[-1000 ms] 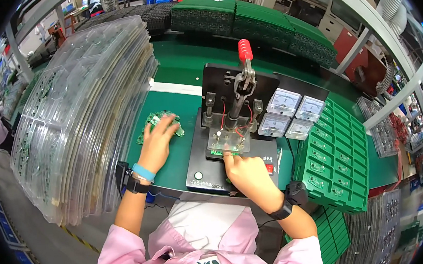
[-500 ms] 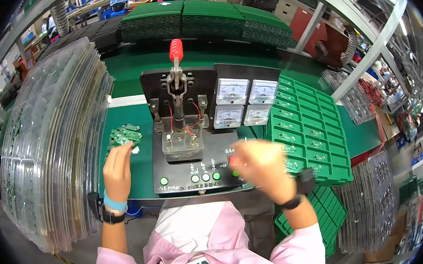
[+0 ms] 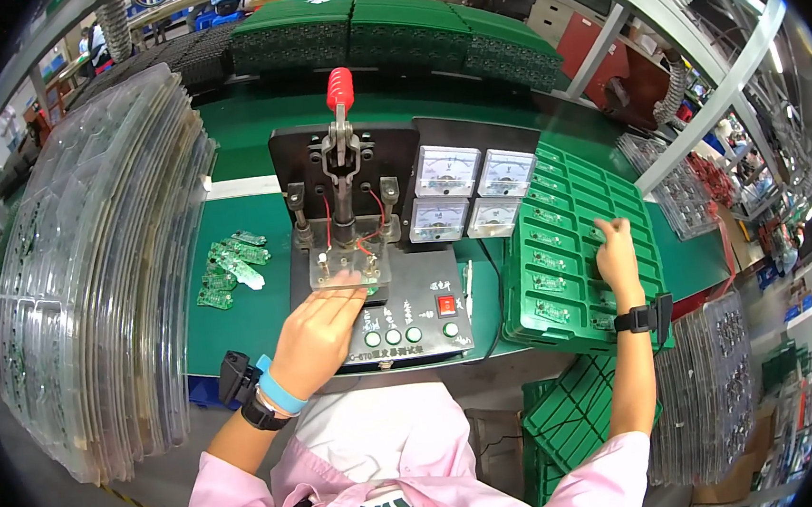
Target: The person picks up a circuit board, places it into a testing machine, and pulls down a red lever. After pressing buttons on the machine, the person releases the lever, removes the board, and places it into a green tray.
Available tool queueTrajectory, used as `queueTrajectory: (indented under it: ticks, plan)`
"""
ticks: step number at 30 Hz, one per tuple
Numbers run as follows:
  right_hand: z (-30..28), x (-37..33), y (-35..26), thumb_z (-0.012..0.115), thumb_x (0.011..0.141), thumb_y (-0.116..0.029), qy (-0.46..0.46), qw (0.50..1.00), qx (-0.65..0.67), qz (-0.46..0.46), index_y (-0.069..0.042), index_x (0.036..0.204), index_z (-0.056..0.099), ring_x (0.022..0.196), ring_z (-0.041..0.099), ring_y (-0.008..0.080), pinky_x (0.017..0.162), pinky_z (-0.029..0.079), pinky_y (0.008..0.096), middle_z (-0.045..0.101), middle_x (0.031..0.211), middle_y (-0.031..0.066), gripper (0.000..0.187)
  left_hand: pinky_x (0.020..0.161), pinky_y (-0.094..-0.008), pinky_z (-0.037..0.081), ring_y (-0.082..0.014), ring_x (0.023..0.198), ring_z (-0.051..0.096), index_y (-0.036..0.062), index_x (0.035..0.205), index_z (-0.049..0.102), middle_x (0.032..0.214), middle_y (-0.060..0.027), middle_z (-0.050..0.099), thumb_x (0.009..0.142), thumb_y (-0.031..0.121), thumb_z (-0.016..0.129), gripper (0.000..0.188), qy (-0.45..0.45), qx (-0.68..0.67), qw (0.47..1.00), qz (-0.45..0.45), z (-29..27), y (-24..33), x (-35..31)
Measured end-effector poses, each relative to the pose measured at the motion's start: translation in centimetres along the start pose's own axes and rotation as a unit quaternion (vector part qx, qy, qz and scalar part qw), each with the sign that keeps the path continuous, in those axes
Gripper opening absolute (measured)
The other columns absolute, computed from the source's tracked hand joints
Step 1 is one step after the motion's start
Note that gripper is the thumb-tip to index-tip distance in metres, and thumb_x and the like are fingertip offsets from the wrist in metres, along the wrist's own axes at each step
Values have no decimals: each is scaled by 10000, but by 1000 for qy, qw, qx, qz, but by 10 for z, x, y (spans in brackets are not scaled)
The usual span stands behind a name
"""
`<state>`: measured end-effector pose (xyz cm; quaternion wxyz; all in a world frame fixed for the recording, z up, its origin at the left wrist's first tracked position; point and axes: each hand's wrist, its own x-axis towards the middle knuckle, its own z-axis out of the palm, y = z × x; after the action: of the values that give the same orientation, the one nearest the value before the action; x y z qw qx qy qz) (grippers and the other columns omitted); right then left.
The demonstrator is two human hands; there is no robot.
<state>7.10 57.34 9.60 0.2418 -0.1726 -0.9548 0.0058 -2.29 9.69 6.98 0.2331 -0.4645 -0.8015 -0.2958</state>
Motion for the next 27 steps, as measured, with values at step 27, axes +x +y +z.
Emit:
queueTrajectory:
  ticks: [27]
  plan:
    - [58, -154, -271, 729, 703, -309, 171, 924, 193, -282, -89, 1274, 497, 1235, 467, 352, 1057, 280, 505, 584, 1218, 142, 654, 1044, -511, 318, -408, 1274, 398, 93, 1237, 586, 1400, -212, 416, 719, 213, 729, 551, 88, -16, 988, -126, -17, -1, -6]
